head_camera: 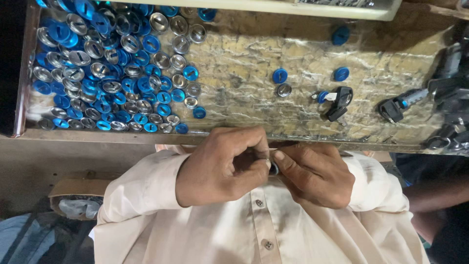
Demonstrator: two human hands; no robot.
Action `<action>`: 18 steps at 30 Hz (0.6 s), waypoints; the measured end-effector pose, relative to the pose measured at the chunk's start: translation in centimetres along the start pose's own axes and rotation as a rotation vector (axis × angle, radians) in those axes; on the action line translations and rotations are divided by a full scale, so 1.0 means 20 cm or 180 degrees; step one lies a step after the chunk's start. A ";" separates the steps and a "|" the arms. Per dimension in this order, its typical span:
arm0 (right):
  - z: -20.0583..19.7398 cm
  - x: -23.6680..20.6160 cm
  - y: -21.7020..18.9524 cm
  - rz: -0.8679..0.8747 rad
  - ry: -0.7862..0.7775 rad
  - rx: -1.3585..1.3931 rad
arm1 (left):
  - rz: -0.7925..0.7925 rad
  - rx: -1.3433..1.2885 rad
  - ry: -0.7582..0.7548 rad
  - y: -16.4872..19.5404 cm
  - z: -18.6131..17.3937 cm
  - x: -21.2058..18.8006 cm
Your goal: The person sits at a workbench assembling lock cylinders. They pick small blue and silver key caps and pin parts from the bench and compartment trays, press the parts into lock plug housings by hand, use a small metal tool to seat pins, and place finished assemblies aside on the bench.
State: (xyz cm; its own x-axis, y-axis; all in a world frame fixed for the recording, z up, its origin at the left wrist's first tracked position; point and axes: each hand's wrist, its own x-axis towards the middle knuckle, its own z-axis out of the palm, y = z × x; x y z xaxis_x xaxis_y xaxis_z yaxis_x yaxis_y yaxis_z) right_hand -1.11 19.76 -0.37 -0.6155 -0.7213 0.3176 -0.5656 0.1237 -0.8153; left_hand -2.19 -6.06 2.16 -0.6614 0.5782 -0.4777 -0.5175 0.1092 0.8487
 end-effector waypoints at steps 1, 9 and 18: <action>0.00 -0.01 0.01 -0.0092 0.0030 -0.0136 | -0.0087 -0.0057 -0.0011 0.04 0.01 0.01; 0.01 0.29 -0.09 -0.0583 0.0772 -0.1867 | 0.2456 0.1644 0.1326 0.17 0.17 0.04; 0.03 0.13 -0.01 -0.0603 0.0118 -0.1151 | 0.1634 0.0341 0.1427 -0.27 0.15 -0.09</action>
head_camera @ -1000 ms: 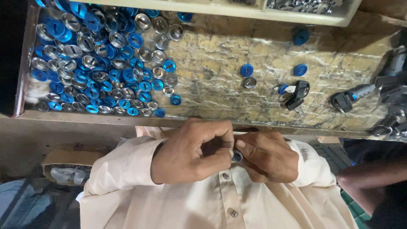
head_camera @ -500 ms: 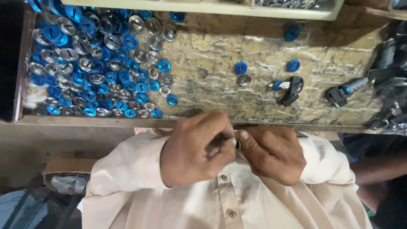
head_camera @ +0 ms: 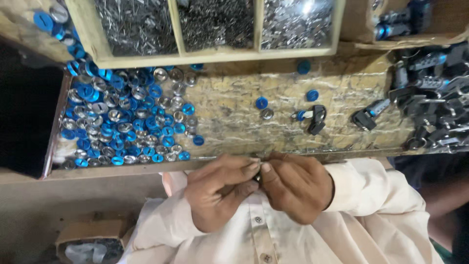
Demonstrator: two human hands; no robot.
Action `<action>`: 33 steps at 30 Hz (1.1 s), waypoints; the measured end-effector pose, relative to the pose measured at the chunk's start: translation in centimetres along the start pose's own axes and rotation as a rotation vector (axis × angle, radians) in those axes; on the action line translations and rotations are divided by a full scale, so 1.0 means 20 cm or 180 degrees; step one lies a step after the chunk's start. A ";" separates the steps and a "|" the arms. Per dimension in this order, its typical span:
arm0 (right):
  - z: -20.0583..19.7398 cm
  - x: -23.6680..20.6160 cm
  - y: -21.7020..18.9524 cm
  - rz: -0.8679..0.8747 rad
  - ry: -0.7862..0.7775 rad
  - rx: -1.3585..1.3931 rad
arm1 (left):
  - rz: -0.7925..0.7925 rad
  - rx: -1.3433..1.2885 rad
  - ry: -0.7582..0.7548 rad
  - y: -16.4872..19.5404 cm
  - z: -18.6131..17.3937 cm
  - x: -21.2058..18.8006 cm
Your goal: The person sits at a workbench assembling lock cylinders. They pick small blue and silver key caps and pin parts from the bench and compartment trays, press the parts into lock plug housings by hand, use a small metal tool to seat pins, and place finished assemblies aside on the bench.
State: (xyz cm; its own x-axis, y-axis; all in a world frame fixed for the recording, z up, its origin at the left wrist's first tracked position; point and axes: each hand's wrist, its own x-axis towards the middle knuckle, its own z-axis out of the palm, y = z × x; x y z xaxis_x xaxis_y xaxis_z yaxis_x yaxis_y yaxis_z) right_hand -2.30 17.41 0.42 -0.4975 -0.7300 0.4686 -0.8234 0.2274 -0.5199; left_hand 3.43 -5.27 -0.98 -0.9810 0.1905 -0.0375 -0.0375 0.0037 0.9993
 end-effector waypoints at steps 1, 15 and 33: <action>0.00 -0.04 -0.01 0.0262 -0.0072 0.0320 | -0.0160 -0.0098 -0.0197 0.01 -0.02 0.01; -0.09 0.03 0.02 0.0187 -0.0506 0.0031 | 0.1221 0.1841 -0.0847 0.12 -0.11 0.21; 0.06 -0.08 -0.04 0.0799 0.0535 0.0579 | -0.1720 -0.2434 -0.0311 0.09 0.06 0.12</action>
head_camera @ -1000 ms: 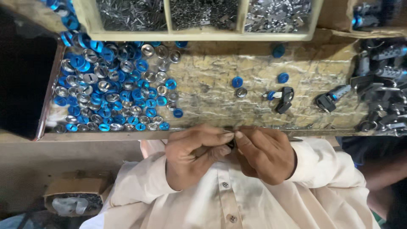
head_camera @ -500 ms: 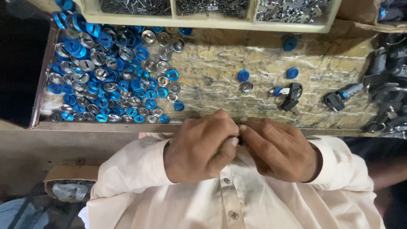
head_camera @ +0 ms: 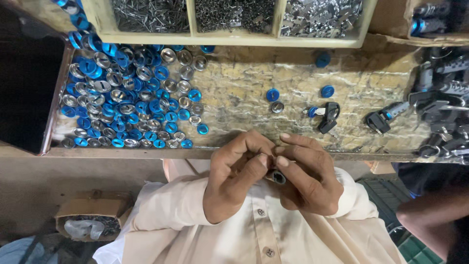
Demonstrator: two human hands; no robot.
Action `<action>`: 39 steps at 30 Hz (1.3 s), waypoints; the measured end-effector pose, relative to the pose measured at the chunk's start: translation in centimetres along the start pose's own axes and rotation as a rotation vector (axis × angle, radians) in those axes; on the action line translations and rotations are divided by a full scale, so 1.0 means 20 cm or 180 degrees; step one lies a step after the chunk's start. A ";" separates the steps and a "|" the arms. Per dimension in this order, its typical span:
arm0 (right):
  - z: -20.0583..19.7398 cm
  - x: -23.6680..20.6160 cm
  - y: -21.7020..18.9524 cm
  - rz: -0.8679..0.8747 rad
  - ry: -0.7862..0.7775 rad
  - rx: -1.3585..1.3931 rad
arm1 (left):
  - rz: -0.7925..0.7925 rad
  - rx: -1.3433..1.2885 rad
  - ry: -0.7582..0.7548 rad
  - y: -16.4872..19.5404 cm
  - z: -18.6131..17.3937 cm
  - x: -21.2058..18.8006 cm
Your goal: The person sits at a workbench assembling lock cylinders. They pick small blue and silver key caps and pin parts from the bench and compartment trays, press the parts into lock plug housings by hand, use a small metal tool to seat pins, and place finished assemblies aside on the bench.
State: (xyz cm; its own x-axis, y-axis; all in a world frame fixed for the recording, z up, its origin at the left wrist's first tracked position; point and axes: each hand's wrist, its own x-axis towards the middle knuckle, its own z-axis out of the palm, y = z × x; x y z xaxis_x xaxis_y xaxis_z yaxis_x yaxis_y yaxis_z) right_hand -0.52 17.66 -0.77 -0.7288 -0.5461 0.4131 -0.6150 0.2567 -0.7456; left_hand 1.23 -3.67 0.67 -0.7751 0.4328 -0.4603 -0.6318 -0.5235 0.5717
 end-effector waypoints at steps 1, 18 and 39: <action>0.00 0.02 0.00 -0.0038 0.0021 -0.0056 | 0.0014 -0.0022 -0.0050 0.00 0.00 0.00; 0.00 0.06 -0.04 0.0995 0.0164 0.1002 | -0.0160 0.0476 -0.0183 0.07 -0.04 0.01; -0.08 -0.03 -0.03 0.1286 -0.0220 0.1009 | -0.0677 0.0267 -0.0427 0.14 -0.12 0.01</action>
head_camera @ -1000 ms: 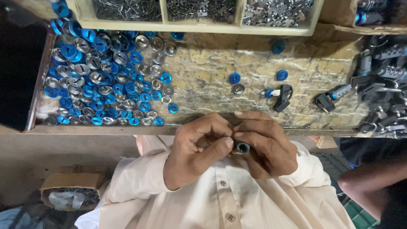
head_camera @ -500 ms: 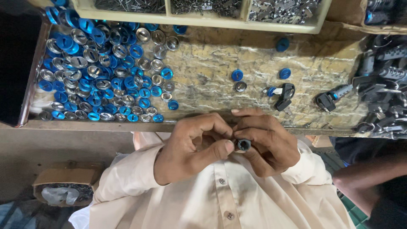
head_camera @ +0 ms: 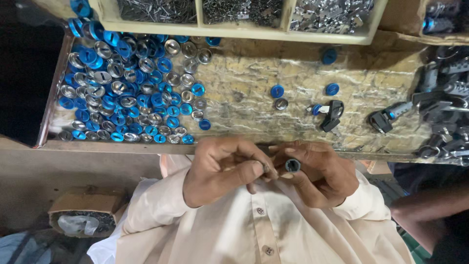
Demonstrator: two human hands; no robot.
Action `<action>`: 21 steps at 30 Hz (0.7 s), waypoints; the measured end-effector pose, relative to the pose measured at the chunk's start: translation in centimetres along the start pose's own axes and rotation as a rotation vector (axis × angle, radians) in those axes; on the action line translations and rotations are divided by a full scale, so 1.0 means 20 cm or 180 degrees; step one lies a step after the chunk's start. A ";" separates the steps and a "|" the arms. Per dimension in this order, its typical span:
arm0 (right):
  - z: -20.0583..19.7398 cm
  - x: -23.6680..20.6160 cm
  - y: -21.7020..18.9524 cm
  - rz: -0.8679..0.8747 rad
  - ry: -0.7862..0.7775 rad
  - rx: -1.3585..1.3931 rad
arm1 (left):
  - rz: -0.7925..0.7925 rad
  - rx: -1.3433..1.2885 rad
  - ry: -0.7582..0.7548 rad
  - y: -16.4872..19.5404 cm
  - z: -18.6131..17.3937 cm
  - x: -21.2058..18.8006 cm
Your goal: The person sits at a workbench assembling lock cylinders. They pick small blue and silver key caps and pin parts from the bench and compartment trays, press the parts into lock plug housings by hand, use a small metal tool to seat pins, and place finished assemblies aside on the bench.
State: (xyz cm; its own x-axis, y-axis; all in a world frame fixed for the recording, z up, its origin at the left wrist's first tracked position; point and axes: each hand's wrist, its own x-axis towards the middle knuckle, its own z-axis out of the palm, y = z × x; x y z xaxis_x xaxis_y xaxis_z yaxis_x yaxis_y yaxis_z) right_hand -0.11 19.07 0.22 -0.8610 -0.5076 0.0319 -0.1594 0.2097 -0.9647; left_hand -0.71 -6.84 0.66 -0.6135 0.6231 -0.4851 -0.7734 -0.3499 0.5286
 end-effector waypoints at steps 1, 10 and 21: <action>0.00 0.00 0.00 -0.0108 -0.0021 0.0028 | 0.0007 0.0161 0.0078 0.00 0.00 -0.01; 0.07 0.03 0.02 -0.0390 0.0010 0.0021 | 0.0936 0.1735 -0.0118 0.02 0.03 0.01; 0.08 -0.01 0.05 -0.0759 -0.0073 -0.0242 | 0.0216 0.1495 -0.0071 0.07 0.04 0.03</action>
State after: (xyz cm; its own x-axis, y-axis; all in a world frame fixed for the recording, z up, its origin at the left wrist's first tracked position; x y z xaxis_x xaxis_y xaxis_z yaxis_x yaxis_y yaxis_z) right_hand 0.76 18.04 -1.23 -0.7836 -0.5689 0.2495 -0.3934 0.1436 -0.9081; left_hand -1.94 -6.36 1.69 -0.6526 0.6264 -0.4264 -0.5727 -0.0392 0.8188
